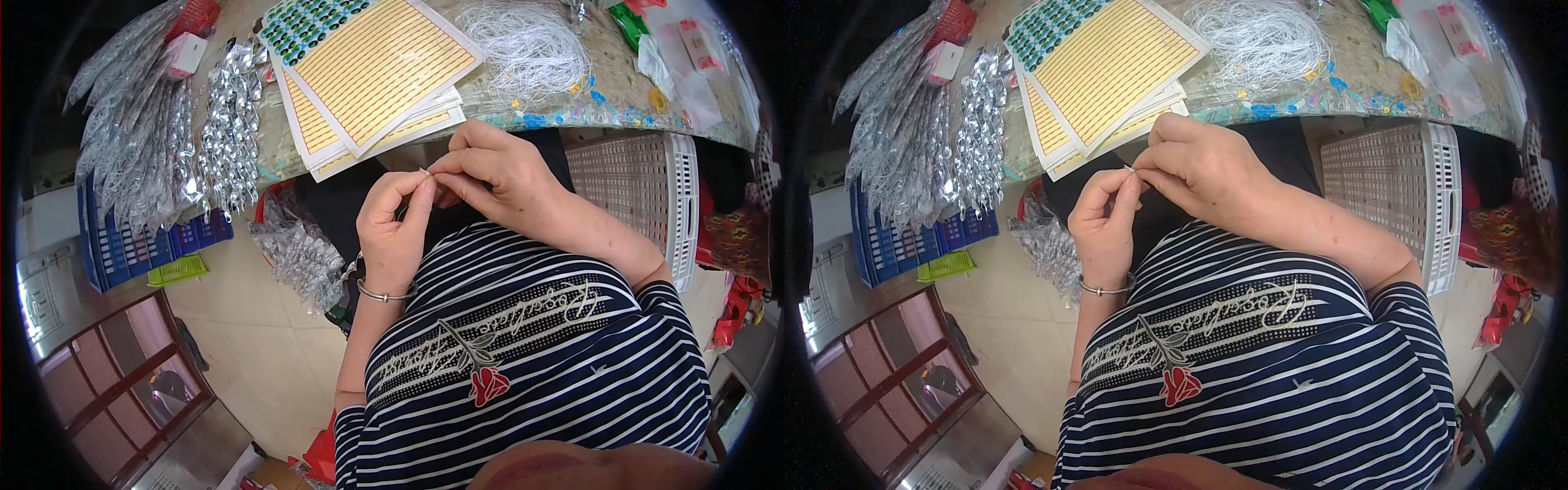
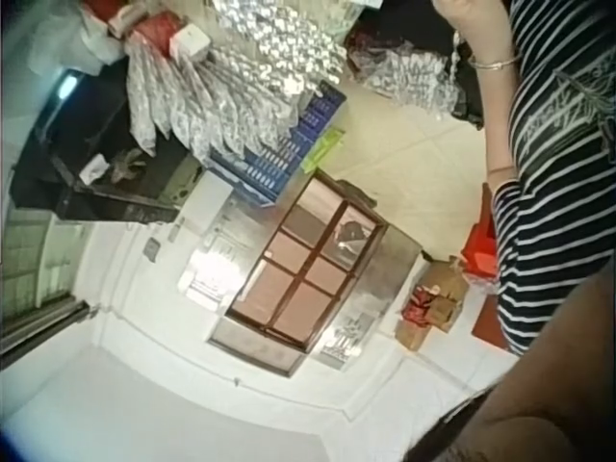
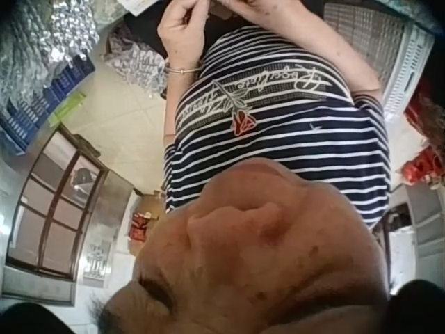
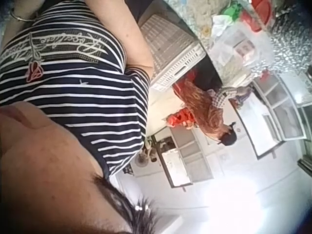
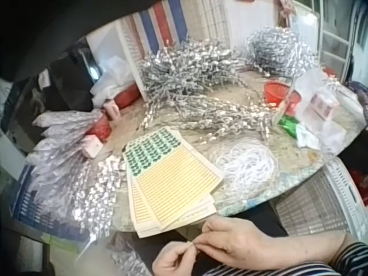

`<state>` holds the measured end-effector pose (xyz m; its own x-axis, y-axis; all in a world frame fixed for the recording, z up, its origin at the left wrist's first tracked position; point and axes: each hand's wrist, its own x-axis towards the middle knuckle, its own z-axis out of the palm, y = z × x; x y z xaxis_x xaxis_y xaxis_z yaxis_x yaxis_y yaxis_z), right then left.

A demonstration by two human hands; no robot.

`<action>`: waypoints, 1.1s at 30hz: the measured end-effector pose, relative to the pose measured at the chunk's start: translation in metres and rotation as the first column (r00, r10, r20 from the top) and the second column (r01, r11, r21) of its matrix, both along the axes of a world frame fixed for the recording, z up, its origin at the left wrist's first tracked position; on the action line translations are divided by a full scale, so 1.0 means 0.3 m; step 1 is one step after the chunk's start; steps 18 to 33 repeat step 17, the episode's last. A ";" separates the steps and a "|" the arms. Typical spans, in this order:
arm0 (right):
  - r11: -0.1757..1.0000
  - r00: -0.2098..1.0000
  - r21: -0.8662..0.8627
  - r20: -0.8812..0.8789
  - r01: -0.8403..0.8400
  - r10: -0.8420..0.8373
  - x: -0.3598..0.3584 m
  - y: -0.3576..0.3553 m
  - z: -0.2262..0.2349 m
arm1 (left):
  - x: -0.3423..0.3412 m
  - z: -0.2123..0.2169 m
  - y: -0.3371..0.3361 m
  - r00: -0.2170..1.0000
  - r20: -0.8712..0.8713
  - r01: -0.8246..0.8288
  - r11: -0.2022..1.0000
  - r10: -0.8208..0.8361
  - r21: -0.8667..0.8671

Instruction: Applying small stickers to tags attached to silver tinsel garlands at a workbench.

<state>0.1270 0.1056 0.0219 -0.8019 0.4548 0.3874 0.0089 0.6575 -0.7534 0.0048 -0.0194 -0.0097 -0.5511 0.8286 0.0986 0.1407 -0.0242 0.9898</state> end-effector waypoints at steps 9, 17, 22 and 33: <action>0.974 0.998 0.220 -0.039 0.047 -0.039 -0.030 0.010 -0.024 | 0.002 0.003 0.017 0.959 -0.282 -0.013 1.000 0.019 0.022; 0.966 0.992 0.236 -0.089 0.107 -0.088 -0.048 -0.001 -0.040 | 0.009 0.016 0.002 0.949 0.314 -0.004 0.993 0.042 -0.120; 0.966 0.992 0.236 -0.089 0.107 -0.088 -0.048 -0.001 -0.040 | 0.009 0.016 0.002 0.949 0.314 -0.004 0.993 0.042 -0.120; 0.966 0.992 0.236 -0.089 0.107 -0.088 -0.048 -0.001 -0.040 | 0.009 0.016 0.002 0.949 0.314 -0.004 0.993 0.042 -0.120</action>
